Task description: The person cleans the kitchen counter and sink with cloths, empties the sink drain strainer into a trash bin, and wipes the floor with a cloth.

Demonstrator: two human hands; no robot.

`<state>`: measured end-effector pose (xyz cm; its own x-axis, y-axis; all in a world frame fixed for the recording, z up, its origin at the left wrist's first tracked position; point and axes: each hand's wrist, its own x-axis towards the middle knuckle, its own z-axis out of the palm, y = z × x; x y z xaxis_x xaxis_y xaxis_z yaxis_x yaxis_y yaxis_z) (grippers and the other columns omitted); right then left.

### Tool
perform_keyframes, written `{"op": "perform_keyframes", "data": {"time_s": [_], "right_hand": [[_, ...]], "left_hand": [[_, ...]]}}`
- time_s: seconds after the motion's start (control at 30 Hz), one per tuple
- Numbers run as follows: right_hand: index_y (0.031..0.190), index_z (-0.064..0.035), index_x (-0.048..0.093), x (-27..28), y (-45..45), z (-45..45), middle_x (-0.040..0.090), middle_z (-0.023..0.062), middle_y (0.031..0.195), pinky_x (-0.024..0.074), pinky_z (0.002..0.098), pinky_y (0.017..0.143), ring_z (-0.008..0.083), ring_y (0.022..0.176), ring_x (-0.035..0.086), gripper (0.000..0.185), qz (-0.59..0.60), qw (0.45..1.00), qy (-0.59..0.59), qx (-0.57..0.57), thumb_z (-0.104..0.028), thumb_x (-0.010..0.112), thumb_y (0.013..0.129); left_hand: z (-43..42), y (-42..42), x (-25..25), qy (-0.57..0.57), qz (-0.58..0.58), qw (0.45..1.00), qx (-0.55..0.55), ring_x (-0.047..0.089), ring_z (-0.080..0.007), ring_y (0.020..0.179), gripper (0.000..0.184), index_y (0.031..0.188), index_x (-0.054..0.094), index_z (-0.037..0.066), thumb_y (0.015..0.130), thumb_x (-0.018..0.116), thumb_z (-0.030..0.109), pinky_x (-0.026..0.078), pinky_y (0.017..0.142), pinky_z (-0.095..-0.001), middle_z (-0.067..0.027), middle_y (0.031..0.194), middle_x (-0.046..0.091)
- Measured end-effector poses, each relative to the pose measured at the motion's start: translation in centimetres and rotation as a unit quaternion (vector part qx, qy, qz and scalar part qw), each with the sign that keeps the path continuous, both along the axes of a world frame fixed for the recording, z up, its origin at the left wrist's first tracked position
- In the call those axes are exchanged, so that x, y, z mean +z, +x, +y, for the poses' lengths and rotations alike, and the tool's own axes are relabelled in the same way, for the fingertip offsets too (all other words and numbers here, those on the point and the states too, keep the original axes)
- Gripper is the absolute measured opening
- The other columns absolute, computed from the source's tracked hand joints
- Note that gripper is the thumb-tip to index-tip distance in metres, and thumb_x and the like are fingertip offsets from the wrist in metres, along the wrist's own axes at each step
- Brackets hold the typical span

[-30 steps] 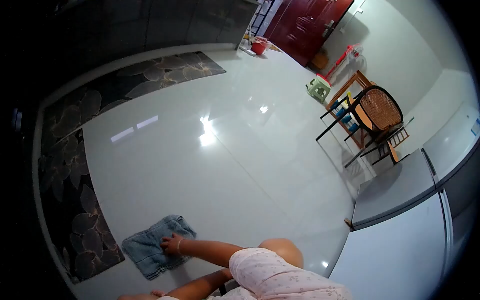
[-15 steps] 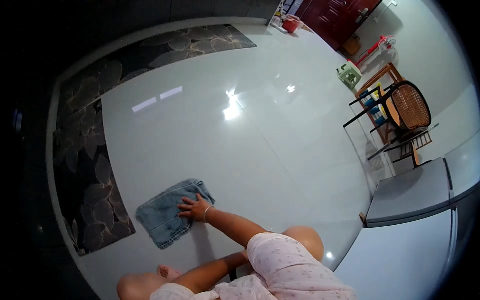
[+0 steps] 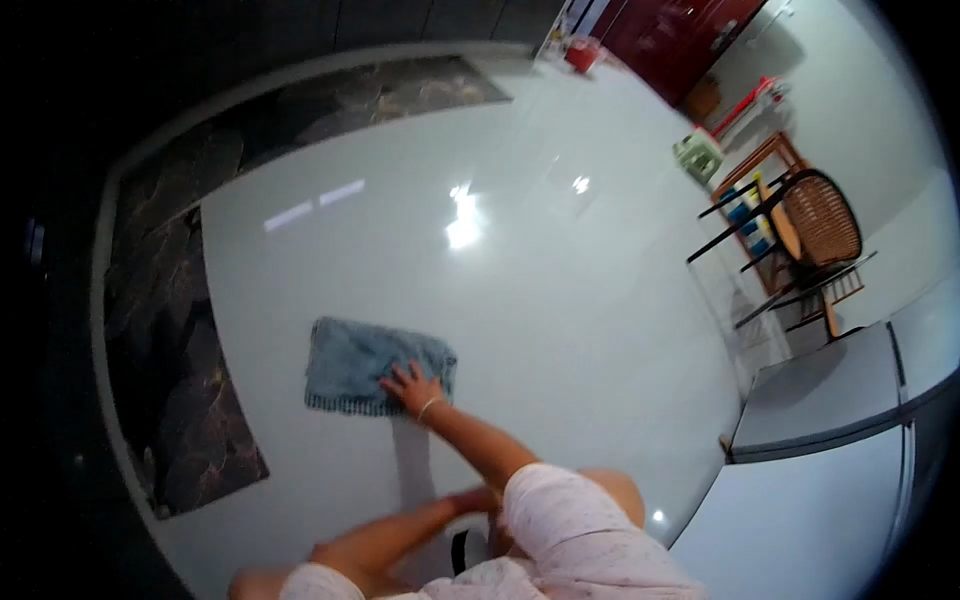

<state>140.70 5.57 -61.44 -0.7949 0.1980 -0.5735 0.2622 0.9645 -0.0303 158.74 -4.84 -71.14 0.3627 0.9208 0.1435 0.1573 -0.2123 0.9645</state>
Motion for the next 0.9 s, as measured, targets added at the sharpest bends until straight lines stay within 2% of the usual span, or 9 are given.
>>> {"op": "perform_keyframes", "data": {"time_s": [0.07, 0.1, 0.13, 0.17, 0.2, 0.33, 0.5, 0.73, 0.9], "right_hand": [[0.15, -0.0377, 0.028, -1.7, 0.0, 0.3, 0.017, 0.0005, 0.16, 0.0395, 0.0697, 0.098, 0.0373, 0.146, 0.017, 0.068, 0.039, 0.999, -0.003, 0.002, -0.02, 0.058, 0.092], [0.149, -0.0369, 0.03, -2.9, 0.7, 0.5, 0.019, -0.0007, 0.16, 0.0403, 0.0689, 0.097, 0.0367, 0.146, 0.018, 0.068, 0.07, 0.998, 0.0, 0.001, -0.018, 0.059, 0.091], [0.15, -0.037, 0.029, -4.3, 1.2, 0.7, 0.02, -0.0022, 0.16, 0.0406, 0.0677, 0.096, 0.0342, 0.146, 0.019, 0.069, 0.104, 0.994, 0.026, 0.017, -0.021, 0.06, 0.091], [0.15, -0.037, 0.029, -1.1, 0.7, 0.6, 0.02, -0.0028, 0.16, 0.0399, 0.0642, 0.097, 0.0316, 0.147, 0.02, 0.073, 0.044, 0.999, -0.02, -0.021, -0.024, 0.065, 0.088], [0.15, -0.0367, 0.029, -3.5, 1.5, 0.8, 0.022, -0.003, 0.16, 0.0395, 0.0598, 0.099, 0.0293, 0.147, 0.02, 0.08, 0.113, 0.993, -0.001, -0.029, -0.026, 0.071, 0.083], [0.15, -0.0385, 0.027, -1.1, 2.0, 0.2, 0.021, -0.0037, 0.16, 0.0397, 0.0553, 0.099, 0.0274, 0.145, 0.025, 0.074, 0.076, 0.997, -0.006, -0.001, -0.026, 0.065, 0.088], [0.147, -0.0425, 0.032, -4.4, 3.3, 2.1, 0.025, -0.0022, 0.159, 0.0412, 0.0543, 0.099, 0.0275, 0.141, 0.03, 0.067, 0.134, 0.987, 0.027, 0.084, -0.023, 0.062, 0.09], [0.134, -0.0378, 0.053, -2.0, -3.0, 5.4, 0.046, 0.0019, 0.144, 0.0507, 0.0378, 0.097, 0.0271, 0.128, 0.047, 0.052, 0.148, 0.988, 0.023, -0.034, -0.01, 0.056, 0.09], [0.117, -0.0287, 0.065, 2.1, -0.7, 1.2, 0.062, 0.0065, 0.12, 0.055, 0.0405, 0.08, 0.0289, 0.104, 0.06, 0.045, 0.414, 0.902, -0.057, -0.112, -0.002, 0.061, 0.081]], "left_hand": [[0.4, -4.8, -1.9, -0.144, -0.051, 0.987, 0.046, 0.059, -0.0341, 0.11, 0.031, 0.111, 0.065, 0.001, 0.091, 0.056, 0.023, 0.041, 0.1, -0.0449, -0.023, 0.112, 0.066], [0.5, -11.3, 4.1, -0.222, 0.239, 0.945, -0.029, 0.059, -0.0313, 0.104, 0.026, 0.109, 0.061, 0.001, 0.098, 0.049, 0.021, 0.047, 0.087, -0.0451, -0.0209, 0.112, 0.065], [-0.9, -16.3, 7.7, -0.249, 0.259, 0.93, 0.076, 0.06, -0.037, 0.095, 0.02, 0.092, 0.065, 0.001, 0.094, 0.052, 0.016, 0.048, 0.08, -0.0492, -0.0197, 0.101, 0.066], [-2.7, -19.7, 6.6, -0.091, 0.245, 0.943, 0.206, 0.06, -0.0362, 0.102, 0.021, 0.098, 0.066, -0.001, 0.089, 0.056, 0.015, 0.05, 0.083, -0.0459, -0.0204, 0.109, 0.064], [-2.9, -23.0, 9.5, -0.074, 0.399, 0.904, 0.136, 0.059, -0.0374, 0.103, 0.019, 0.099, 0.065, -0.001, 0.085, 0.058, 0.009, 0.049, 0.086, -0.0451, -0.0196, 0.112, 0.061], [-4.5, -29.7, 8.6, -0.079, 0.359, 0.862, 0.349, 0.046, -0.0363, 0.124, 0.035, 0.114, 0.058, 0.003, 0.079, 0.06, 0.002, 0.038, 0.105, -0.0494, -0.0168, 0.127, 0.054], [-3.8, -34.0, 5.4, -0.116, 0.546, 0.774, 0.298, 0.027, -0.0371, 0.141, 0.063, 0.139, 0.045, 0.015, 0.08, 0.064, 0.006, 0.027, 0.111, -0.0585, -0.0134, 0.15, 0.036], [3.6, -38.8, 6.3, -0.129, 0.448, 0.803, 0.37, 0.049, -0.0299, 0.116, 0.045, 0.122, 0.06, 0.018, 0.08, 0.061, 0.0, 0.042, 0.097, -0.0478, -0.007, 0.122, 0.054], [-1.2, -39.2, 11.8, 0.073, 0.421, 0.804, 0.413, 0.053, -0.0315, 0.109, 0.042, 0.111, 0.064, 0.013, 0.073, 0.064, -0.006, 0.043, 0.092, -0.0421, -0.0091, 0.11, 0.057]]}}
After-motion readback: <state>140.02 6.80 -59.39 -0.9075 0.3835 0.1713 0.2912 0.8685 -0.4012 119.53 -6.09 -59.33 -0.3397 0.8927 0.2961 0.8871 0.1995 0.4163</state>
